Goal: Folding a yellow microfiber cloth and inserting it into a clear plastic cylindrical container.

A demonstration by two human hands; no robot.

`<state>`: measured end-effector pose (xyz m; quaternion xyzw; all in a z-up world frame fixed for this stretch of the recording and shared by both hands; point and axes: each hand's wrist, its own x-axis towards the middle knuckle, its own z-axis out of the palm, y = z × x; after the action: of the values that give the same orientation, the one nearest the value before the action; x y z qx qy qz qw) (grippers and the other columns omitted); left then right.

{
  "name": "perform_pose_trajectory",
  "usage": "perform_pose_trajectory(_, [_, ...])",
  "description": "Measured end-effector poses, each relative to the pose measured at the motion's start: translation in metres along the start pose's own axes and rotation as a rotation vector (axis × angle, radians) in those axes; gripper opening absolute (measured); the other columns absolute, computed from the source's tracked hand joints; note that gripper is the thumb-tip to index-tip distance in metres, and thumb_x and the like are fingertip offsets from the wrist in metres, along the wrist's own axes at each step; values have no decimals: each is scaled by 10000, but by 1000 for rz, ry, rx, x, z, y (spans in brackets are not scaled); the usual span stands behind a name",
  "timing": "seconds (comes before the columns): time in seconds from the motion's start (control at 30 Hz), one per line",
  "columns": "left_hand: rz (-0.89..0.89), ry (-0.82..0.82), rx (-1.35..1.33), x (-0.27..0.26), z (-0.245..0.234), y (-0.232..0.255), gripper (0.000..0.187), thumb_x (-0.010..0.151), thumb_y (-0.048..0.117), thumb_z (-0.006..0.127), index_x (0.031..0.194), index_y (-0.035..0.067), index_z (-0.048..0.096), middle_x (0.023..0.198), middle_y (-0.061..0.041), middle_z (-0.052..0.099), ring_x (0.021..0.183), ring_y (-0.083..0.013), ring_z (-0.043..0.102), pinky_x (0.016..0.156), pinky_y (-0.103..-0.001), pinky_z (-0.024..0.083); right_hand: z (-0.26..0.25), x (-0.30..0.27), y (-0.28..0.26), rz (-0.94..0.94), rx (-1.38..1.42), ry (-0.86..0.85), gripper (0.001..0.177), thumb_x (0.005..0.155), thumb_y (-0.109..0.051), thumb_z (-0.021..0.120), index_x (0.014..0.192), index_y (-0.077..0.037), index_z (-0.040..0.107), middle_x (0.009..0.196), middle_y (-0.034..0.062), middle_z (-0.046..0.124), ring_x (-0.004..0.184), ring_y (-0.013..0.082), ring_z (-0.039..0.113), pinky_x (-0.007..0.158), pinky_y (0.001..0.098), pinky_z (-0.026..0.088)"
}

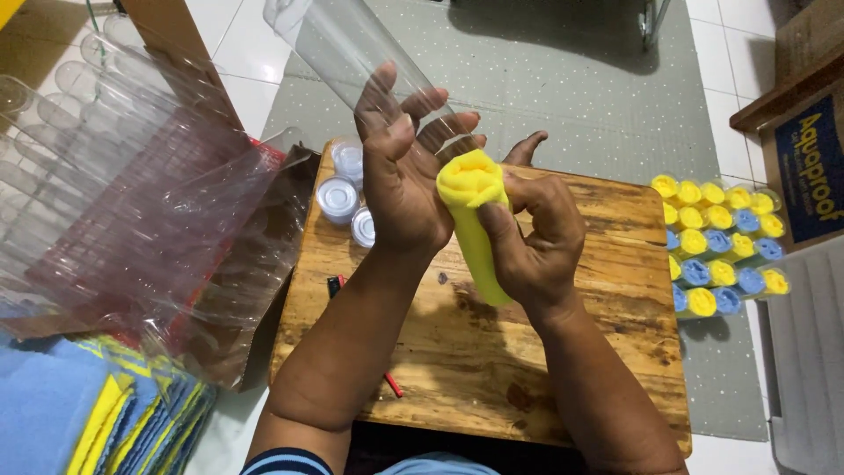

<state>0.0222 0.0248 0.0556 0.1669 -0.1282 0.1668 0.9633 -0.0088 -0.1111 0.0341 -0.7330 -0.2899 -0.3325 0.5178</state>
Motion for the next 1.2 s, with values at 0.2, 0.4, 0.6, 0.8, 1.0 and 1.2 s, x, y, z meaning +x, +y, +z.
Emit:
perform_pose_trajectory(0.2, [-30, 96, 178, -1, 9, 2, 484, 944, 170, 565, 1417, 175, 465, 1181, -170, 560, 922, -327, 696, 782, -454, 605, 6, 11, 1, 195, 427, -9, 46, 991, -71, 663, 1018, -77, 626, 823, 4, 628, 706, 24, 535, 1434, 480, 76])
perform_pose_trajectory(0.4, [-1, 31, 387, 1, 5, 1, 490, 947, 213, 571, 1414, 202, 425, 1194, -148, 563, 900, -275, 703, 786, -407, 596, 6, -3, 15, 314, 290, 45, 96, 941, -45, 767, 966, -78, 680, 800, -4, 580, 702, 64, 528, 820, 210, 548])
perform_pose_trajectory(0.6, [-2, 37, 397, 2, 6, 3, 510, 944, 248, 569, 1425, 170, 420, 1165, -140, 569, 862, -260, 702, 753, -399, 597, 1, 0, 2, 112, -1, -3, 107, 929, -39, 800, 965, -41, 700, 878, 82, 671, 762, 151, 595, 670, 274, 538])
perform_pose_trajectory(0.8, [24, -79, 459, 2, -3, 5, 457, 988, 198, 558, 1425, 200, 426, 1172, -146, 589, 884, -308, 719, 782, -426, 626, 1, -1, 8, 149, 49, -26, 98, 926, -59, 793, 961, -50, 703, 862, 60, 654, 774, 147, 564, 687, 277, 497])
perform_pose_trajectory(1.0, [-58, -119, 539, 2, 10, 8, 506, 955, 223, 622, 1406, 180, 396, 1179, -206, 569, 905, -278, 691, 878, -388, 604, 5, 4, 7, 392, 460, 59, 97, 923, -66, 761, 889, -85, 673, 764, -18, 586, 767, 68, 599, 1255, 311, 443])
perform_pose_trajectory(1.2, [-101, -61, 662, 3, 14, 7, 643, 938, 407, 621, 1482, 188, 358, 1092, -236, 636, 812, -330, 787, 774, -393, 652, 10, 9, -1, 209, 388, 91, 230, 918, -35, 759, 963, -90, 540, 763, -23, 450, 754, 46, 543, 1392, 433, 186])
